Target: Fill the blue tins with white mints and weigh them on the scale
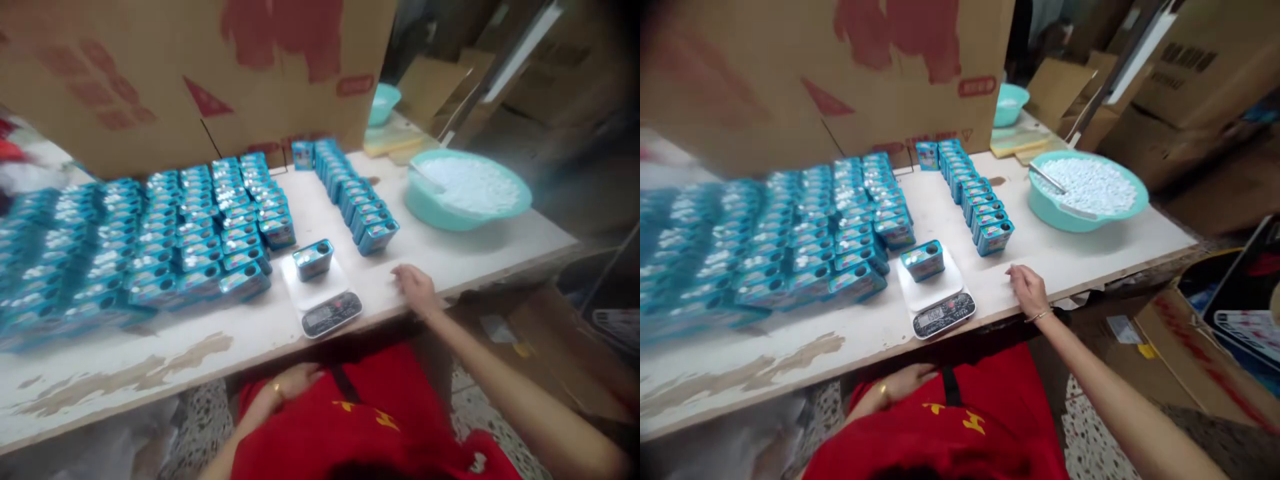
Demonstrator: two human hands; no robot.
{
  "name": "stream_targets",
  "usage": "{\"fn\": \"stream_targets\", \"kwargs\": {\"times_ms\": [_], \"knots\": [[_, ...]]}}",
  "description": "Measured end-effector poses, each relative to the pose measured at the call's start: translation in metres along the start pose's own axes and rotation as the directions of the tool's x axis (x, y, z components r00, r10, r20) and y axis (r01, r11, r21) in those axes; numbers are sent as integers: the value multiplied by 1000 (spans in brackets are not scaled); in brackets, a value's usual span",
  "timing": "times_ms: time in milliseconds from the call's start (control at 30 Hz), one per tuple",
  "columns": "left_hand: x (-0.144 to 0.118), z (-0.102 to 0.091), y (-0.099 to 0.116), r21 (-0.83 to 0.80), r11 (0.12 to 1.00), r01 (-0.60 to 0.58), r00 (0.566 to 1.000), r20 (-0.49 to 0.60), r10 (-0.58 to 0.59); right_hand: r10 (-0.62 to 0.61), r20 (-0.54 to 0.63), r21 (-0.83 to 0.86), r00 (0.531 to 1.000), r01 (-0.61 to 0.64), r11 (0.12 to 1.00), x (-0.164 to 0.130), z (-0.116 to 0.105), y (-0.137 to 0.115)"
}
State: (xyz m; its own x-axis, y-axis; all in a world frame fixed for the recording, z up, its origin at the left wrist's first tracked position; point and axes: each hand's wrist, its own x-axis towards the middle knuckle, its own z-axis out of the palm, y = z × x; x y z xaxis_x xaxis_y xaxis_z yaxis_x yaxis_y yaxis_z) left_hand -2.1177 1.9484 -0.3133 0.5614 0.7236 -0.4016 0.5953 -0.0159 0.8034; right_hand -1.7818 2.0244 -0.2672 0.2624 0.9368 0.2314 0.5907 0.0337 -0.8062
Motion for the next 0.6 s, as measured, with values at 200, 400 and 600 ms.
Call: {"fn": "stream_targets", "kwargs": {"times_ms": [200,400,600], "knots": [[-26,-67,66,178,957,-230,897,-344,279,205,-48,467,978,-160,870,-29,40,-76],[41,-103,96,310,921,-234,506,-770,388,374,259,828,890,-404,388,-37,80,-133],[94,-113,79,292,935,-201,551,-756,354,433,494,865,754,-475,-159,-26,96,-172]]}}
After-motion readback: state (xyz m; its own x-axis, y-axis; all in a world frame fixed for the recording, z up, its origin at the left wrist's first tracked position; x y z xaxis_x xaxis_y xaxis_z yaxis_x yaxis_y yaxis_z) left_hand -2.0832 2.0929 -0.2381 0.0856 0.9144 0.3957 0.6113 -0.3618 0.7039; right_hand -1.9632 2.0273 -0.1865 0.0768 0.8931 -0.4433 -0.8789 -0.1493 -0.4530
